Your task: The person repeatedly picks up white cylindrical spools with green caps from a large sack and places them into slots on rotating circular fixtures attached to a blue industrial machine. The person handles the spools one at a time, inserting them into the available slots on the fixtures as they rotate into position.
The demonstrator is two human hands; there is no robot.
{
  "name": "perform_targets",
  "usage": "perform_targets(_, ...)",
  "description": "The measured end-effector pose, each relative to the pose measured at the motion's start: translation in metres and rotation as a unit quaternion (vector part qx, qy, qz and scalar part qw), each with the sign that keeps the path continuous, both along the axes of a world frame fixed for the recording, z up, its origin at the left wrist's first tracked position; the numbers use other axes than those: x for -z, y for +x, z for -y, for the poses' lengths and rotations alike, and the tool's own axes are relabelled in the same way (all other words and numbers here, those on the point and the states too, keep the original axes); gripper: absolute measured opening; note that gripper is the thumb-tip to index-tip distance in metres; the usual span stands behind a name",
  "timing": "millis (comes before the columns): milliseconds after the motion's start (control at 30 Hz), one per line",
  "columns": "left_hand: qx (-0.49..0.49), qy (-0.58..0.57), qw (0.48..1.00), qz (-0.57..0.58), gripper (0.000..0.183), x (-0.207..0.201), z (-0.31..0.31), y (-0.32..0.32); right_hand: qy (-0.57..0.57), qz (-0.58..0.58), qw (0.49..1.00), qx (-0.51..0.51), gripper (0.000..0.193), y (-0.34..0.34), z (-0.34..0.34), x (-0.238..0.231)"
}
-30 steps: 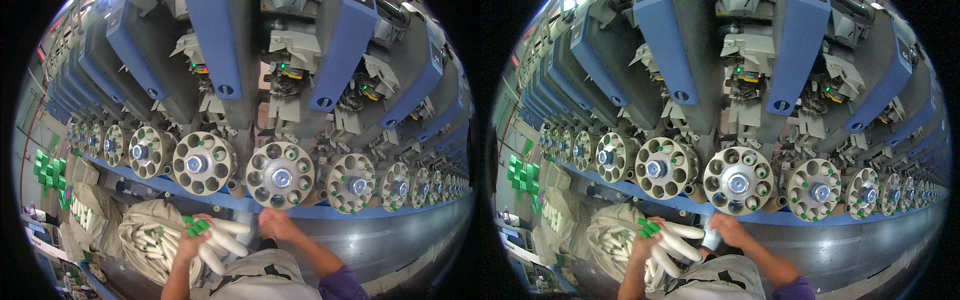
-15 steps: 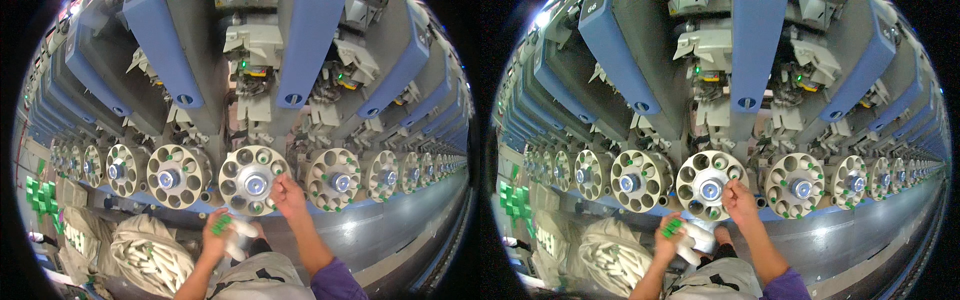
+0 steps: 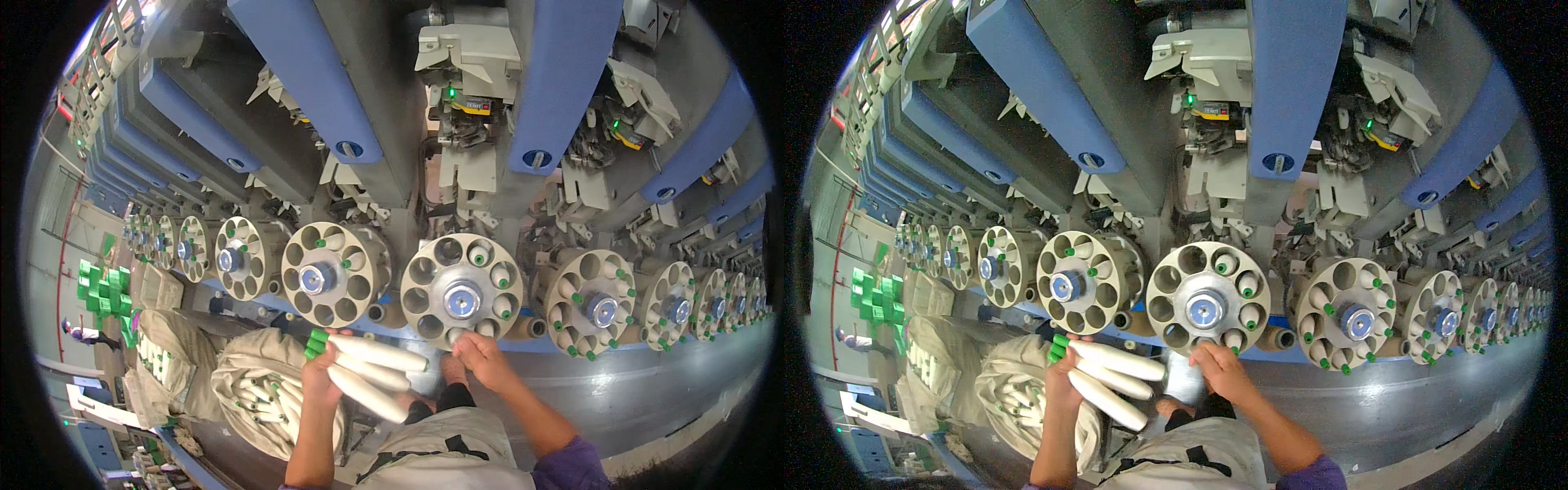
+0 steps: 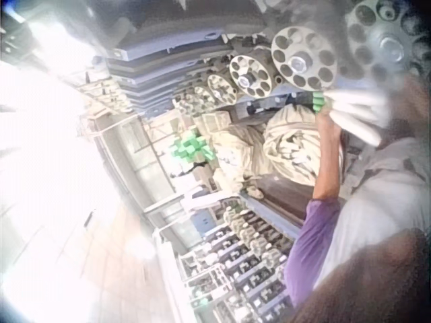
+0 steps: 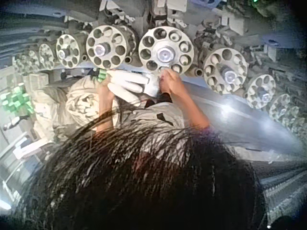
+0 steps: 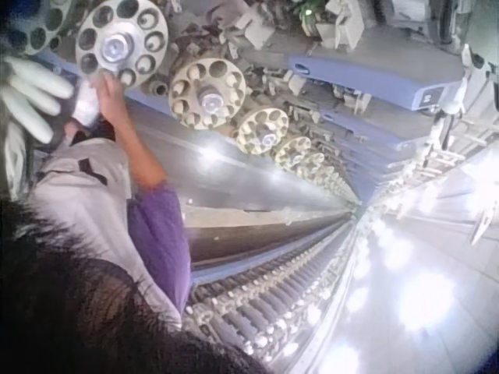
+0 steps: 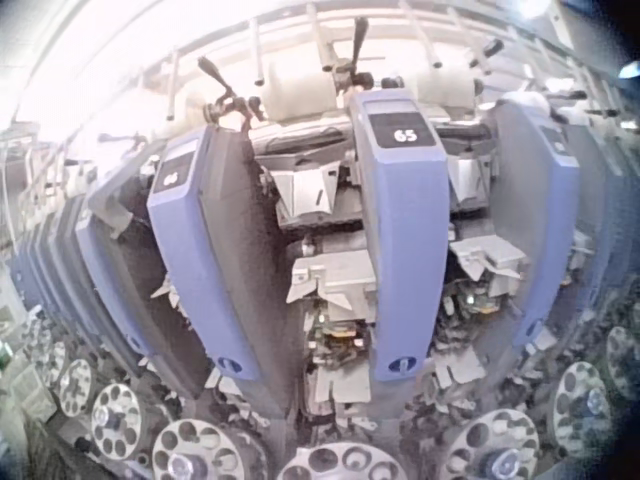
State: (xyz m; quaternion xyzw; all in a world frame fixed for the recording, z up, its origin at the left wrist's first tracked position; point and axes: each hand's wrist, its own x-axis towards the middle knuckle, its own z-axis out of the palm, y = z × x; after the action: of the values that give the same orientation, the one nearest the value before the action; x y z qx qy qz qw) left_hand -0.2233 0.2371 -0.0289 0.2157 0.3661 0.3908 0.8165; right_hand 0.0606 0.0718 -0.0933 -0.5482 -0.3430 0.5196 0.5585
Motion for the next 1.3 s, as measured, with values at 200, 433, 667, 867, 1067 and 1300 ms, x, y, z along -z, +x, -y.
perform_targets(200, -0.041, 0.139, 0.986, -0.087, 0.033, 0.024, 0.024, 0.056, 0.061, -0.358, 0.924, 0.118, 0.032, 0.022, -0.053, -0.029)
perform_targets(433, -0.015, 0.088, 0.996, 0.016, 0.028, -0.011, 0.015, 0.034, 0.082, 0.054, 0.994, 0.043, 0.025, -0.002, -0.048, -0.059)
perform_targets(667, -0.041, 0.127, 0.991, 0.002, 0.023, -0.017, 0.022, 0.036, 0.083, 0.233, 0.965, 0.093, 0.013, -0.058, -0.057, -0.05)
perform_targets(867, -0.126, 0.224, 0.962, -0.091, 0.011, 0.001, 0.011, 0.075, 0.09, 0.121, 0.985, 0.09, 0.017, -0.054, -0.086, -0.039)
perform_targets(1067, -0.015, 0.326, 0.909, -0.258, 0.019, 0.019, -0.026, 0.109, 0.057, -0.439, 0.876, 0.193, 0.013, -0.02, -0.147, -0.029)
perform_targets(1300, -0.021, 0.105, 0.993, -0.041, 0.026, -0.007, -0.023, 0.063, 0.186, -0.461, 0.857, 0.135, 0.02, 0.03, -0.094, -0.062)
